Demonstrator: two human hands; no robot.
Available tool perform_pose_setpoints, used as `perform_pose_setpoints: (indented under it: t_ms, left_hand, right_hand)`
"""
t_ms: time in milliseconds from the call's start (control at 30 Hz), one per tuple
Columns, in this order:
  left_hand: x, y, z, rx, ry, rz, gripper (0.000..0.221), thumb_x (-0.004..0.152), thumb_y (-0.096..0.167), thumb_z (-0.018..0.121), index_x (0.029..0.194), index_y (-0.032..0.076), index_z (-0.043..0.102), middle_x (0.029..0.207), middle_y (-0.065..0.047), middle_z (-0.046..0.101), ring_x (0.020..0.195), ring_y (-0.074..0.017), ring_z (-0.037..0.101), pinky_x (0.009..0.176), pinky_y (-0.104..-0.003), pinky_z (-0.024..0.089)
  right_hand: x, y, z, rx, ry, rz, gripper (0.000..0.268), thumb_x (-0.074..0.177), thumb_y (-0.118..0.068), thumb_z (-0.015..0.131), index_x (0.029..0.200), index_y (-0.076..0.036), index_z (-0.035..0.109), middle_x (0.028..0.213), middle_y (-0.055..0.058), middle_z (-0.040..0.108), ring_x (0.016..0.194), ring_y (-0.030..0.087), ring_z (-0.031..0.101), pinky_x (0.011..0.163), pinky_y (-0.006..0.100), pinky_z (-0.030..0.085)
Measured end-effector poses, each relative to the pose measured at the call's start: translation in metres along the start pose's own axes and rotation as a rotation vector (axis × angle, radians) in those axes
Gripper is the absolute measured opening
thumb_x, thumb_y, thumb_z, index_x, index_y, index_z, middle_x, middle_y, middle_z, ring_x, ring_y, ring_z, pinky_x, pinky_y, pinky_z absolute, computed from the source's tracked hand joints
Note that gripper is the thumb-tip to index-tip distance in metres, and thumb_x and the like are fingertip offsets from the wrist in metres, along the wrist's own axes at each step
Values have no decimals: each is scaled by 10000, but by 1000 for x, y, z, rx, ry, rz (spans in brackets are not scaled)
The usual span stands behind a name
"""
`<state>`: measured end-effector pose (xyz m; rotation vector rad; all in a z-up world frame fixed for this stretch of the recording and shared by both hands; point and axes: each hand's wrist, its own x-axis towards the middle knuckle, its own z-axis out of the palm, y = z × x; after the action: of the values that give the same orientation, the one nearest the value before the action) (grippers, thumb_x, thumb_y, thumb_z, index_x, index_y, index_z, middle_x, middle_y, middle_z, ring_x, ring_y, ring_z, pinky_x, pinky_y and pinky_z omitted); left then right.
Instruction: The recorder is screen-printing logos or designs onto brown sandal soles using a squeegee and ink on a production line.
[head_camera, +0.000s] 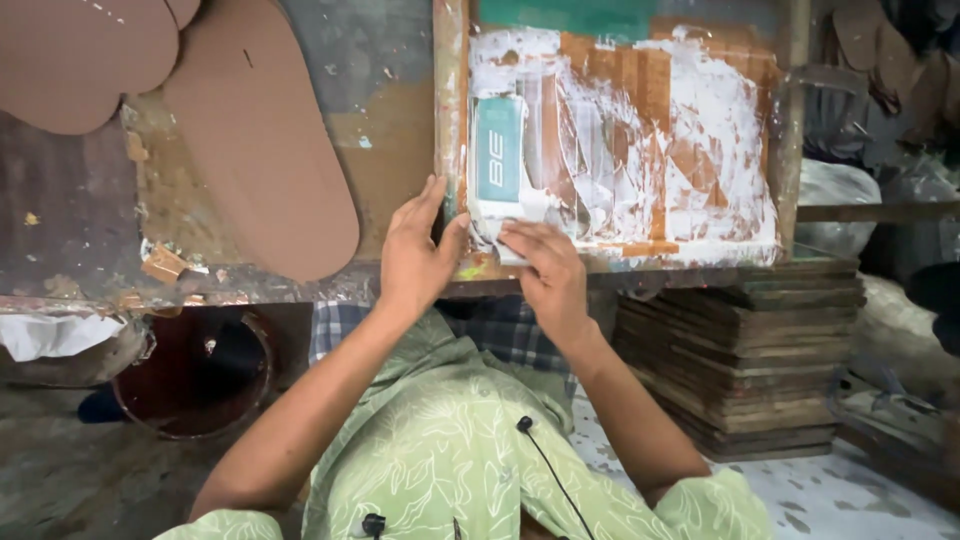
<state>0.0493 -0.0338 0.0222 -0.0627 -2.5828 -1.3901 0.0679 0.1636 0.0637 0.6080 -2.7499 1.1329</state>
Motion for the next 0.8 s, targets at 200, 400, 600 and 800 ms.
perform_pose_setpoints:
  t_ms: [200,400,600,800]
  left_hand:
    - [30,89,-68,-334,-237,-87,527,935,312,686,1400,76,607,1545,-175,528,1017,-280,760,764,-365,608]
    - [110,30,-13,-282,-95,-50,569,1013,431,616,1424,39,581,1309,-192,712,990,-310,773,832,-395,602]
    - [142,-60,80,-71,166,-192,449,904,386,739,1116,-7,693,961,-253,710,911,-435,681,776,-498,545]
    - [188,-102,42,-199,364,95,175,933,210,668,1002,80,763,968,-198,757,917,-359,729,806,-441,584]
  right_hand:
    - [-4,8,-50,-34,302,-154,406,845,37,561,1229,-34,673,1223,156,700,1210,341,660,1114,505,491]
    - [0,31,-139,-277,823,-551,112,1021,-34,611,1130,-6,599,1145,216,702,1035,359,746,873,478,652]
    - [-19,39,-184,-115,815,-334,265,1113,-119,604,1324,37,639,1253,206,708,1002,274,694,863,426,565]
    - [-53,107,-206,-306,845,-348,135,1094,-142,545,1073,-19,495,1017,135,535,863,286,533,792,404,436]
